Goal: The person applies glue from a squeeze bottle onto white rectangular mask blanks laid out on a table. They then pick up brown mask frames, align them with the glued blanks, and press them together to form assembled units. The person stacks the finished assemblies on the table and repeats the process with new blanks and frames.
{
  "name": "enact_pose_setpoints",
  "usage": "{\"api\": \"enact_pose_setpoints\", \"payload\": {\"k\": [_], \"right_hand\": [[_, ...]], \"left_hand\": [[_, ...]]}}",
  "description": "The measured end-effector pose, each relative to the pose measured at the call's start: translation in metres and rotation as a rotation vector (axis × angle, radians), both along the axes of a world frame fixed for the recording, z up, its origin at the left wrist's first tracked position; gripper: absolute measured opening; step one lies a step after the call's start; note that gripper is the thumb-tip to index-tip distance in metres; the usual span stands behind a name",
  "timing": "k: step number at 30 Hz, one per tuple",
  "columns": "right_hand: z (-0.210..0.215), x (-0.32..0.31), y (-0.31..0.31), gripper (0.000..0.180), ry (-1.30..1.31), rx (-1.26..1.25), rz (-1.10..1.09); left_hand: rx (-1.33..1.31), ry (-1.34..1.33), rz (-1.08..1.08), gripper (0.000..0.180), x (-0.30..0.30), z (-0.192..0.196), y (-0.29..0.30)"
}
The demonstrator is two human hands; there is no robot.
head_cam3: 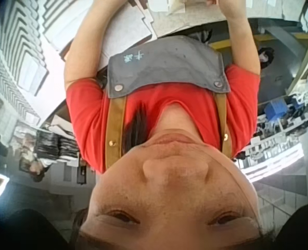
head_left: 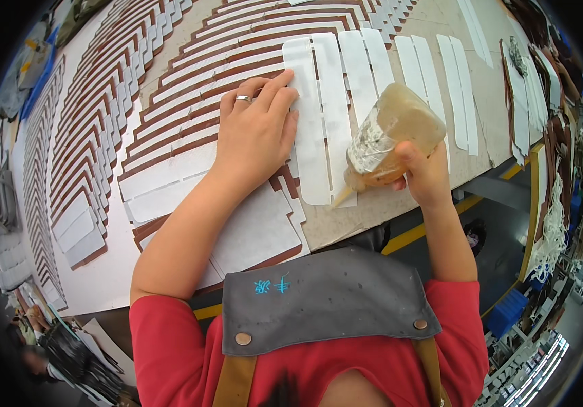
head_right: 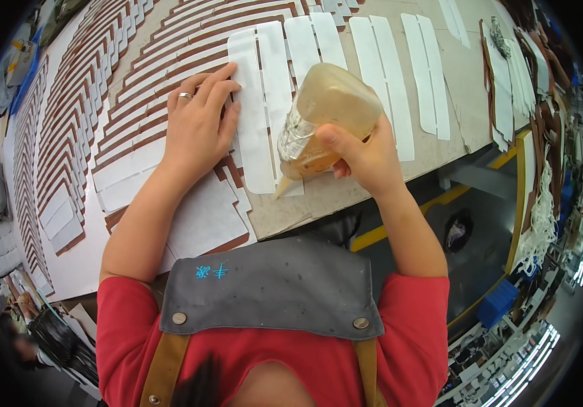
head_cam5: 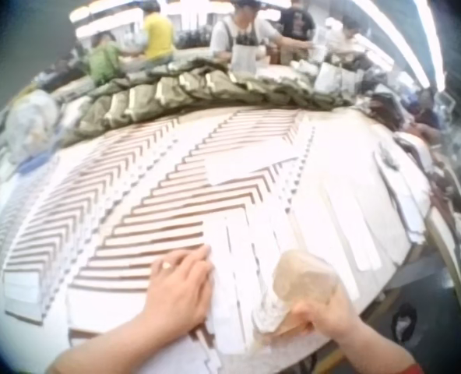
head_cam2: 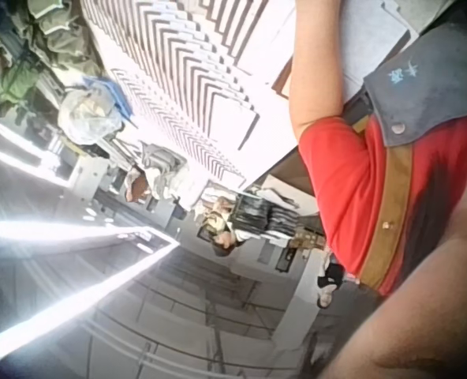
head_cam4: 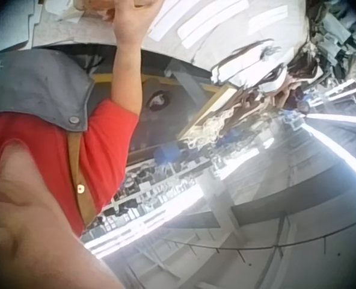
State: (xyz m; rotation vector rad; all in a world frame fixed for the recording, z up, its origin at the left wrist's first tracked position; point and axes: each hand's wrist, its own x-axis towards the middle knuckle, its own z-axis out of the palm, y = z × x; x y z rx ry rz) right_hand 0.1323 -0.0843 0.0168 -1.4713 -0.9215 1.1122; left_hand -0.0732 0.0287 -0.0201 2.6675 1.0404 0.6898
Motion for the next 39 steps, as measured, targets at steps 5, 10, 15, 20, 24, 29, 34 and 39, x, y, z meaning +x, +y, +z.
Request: {"api": "enact_pose_setpoints", "payload": {"k": [5,10,15,20,24,29,34,39], "right_hand": [[-0.005,0.039,0.030,0.065,0.436,0.115,-0.010],[0.005,0.053,0.106,0.052,0.012,0.371,-0.094],[-0.004,0.050,0.143,0.052,-0.141,0.391,-0.113],[-0.011,0.052,0.152,0.050,-0.184,0.409,-0.092],[-0.007,0.052,0.145,0.048,-0.189,0.386,-0.079],[-0.004,0.046,0.114,0.047,-0.125,0.267,-0.041],[-0.002,0.033,0.081,0.048,-0.046,0.214,-0.045],[-0.002,0.022,0.042,0.050,-0.016,0.118,-0.007]], "left_hand": [[-0.014,-0.007,0.002,0.020,-0.001,0.001,-0.001],[-0.010,-0.022,-0.013,0.020,0.000,0.002,0.001],[-0.006,-0.032,-0.013,0.020,-0.001,0.001,0.002],[-0.006,-0.032,-0.010,0.021,-0.001,0.001,0.001],[-0.006,-0.031,-0.012,0.021,-0.001,0.001,0.001],[0.002,-0.029,-0.006,0.020,-0.001,0.001,0.001],[0.010,-0.007,0.004,0.020,0.000,0.001,0.001],[0.000,0.004,0.005,0.020,0.000,0.001,0.000]]}}
